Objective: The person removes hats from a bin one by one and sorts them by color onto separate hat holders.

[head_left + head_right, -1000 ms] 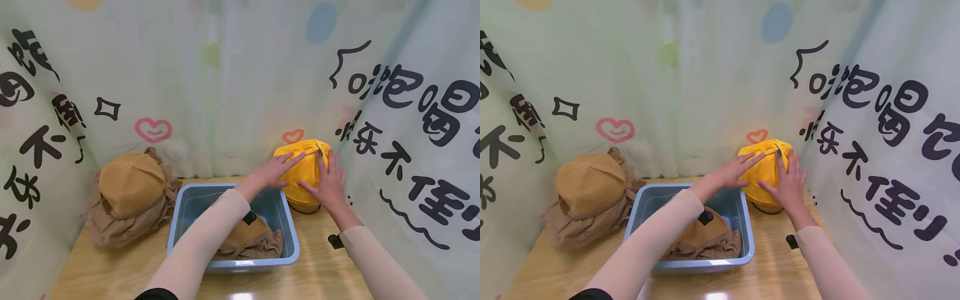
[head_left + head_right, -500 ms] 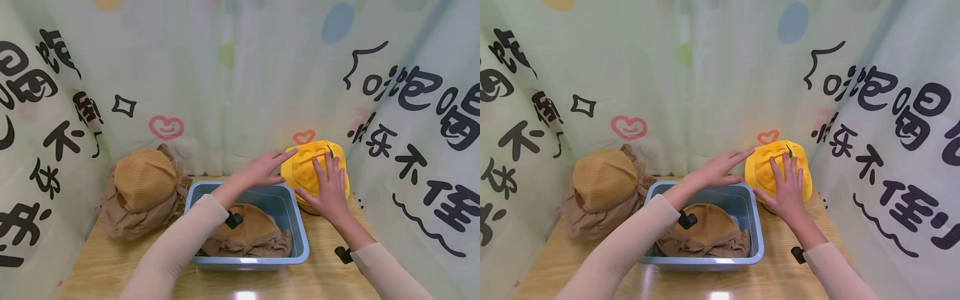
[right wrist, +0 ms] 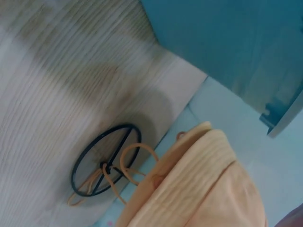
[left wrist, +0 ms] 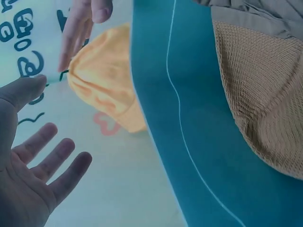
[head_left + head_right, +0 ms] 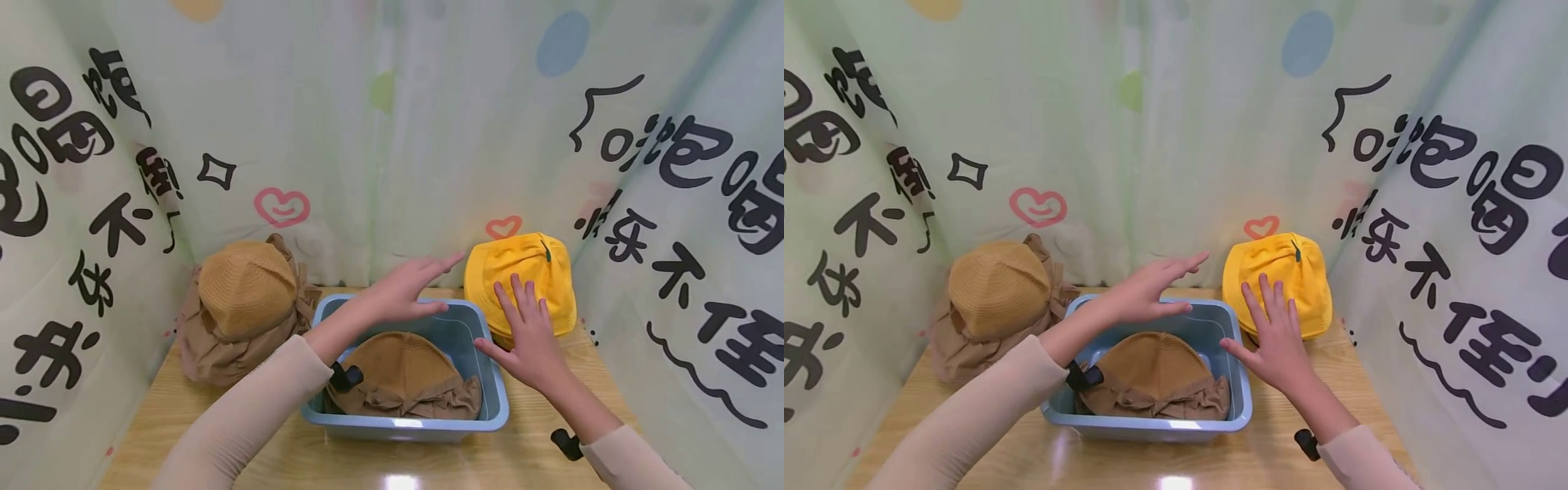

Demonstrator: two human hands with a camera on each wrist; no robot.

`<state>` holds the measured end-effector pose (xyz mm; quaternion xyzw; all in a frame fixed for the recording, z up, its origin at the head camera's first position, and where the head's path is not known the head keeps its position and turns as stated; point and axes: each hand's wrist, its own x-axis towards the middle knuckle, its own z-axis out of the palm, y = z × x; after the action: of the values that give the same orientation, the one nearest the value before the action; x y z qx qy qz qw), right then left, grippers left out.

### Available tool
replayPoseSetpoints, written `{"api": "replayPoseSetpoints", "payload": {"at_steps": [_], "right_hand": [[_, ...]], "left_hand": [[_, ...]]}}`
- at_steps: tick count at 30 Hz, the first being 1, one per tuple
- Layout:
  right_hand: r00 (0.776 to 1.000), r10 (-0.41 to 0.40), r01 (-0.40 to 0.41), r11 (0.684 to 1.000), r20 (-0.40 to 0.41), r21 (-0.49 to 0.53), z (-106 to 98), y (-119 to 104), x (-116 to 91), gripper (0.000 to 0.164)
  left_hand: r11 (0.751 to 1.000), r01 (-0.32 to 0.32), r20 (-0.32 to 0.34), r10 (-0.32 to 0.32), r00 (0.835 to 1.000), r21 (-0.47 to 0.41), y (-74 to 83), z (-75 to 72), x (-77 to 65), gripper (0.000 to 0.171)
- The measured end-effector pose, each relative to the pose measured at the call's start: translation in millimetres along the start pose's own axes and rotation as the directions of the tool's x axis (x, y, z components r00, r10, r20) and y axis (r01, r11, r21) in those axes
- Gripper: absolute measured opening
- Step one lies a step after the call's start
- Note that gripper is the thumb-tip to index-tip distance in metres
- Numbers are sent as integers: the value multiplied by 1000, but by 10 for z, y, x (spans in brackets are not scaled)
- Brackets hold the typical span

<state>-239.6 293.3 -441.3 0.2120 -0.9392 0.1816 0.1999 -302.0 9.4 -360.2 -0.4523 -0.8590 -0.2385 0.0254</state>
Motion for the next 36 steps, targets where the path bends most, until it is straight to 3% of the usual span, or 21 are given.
{"api": "replayPoseSetpoints", "payload": {"at_steps": [8,14,26,36], "right_hand": [[996,31,-37,997,79,72,-3,-234,-155,106],[989,28,-40,996,142,78,1,-372,-269,111],[977,-70,72,997,201,1,38,-544,-486,112],[958,18,-18,1000,286,-1,106,-592,-566,114]], "left_hand": [[998,43,41,-41,998,-47,10,-7,-312,86],[994,82,83,-75,994,-72,-6,31,-462,85],[993,111,155,-102,983,-48,-89,174,-604,74],[986,148,205,-131,970,-72,-154,229,-608,69]]}}
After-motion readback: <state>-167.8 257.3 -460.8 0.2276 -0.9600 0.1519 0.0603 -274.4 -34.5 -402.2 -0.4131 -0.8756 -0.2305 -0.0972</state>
